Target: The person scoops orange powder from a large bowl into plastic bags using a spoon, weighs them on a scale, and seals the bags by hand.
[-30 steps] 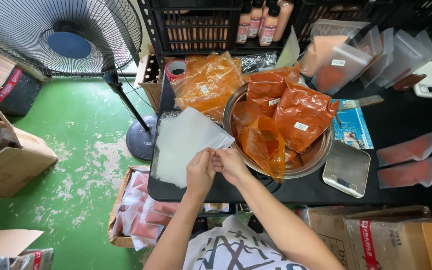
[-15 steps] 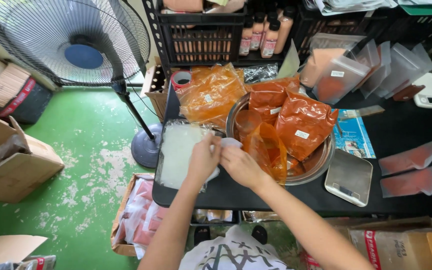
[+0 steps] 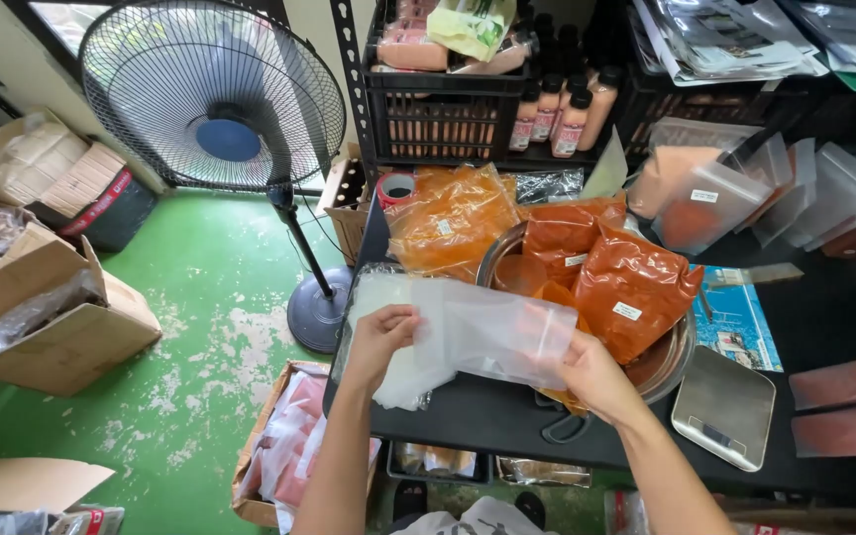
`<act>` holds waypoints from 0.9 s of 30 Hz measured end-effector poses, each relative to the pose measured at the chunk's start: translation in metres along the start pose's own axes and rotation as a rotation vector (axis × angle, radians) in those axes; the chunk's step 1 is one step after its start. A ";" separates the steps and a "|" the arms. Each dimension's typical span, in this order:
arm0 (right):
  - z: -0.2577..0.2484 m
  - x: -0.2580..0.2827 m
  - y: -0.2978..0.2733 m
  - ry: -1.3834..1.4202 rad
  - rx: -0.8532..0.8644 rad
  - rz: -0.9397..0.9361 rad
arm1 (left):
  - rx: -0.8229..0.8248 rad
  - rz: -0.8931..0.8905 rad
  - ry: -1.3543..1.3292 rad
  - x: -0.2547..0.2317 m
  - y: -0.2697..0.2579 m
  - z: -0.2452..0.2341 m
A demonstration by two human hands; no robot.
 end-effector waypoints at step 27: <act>0.003 -0.030 -0.006 0.325 0.045 0.150 | -0.342 0.495 0.333 -0.016 -0.068 0.024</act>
Point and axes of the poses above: each hand's wrist, its own y-axis towards the middle knuckle, its own z-axis out of the palm, x = y × z, the point moved 7 cm from there along y, towards the middle knuckle, and after that the axes turned 11 degrees about -x, right-handed, at the moved point
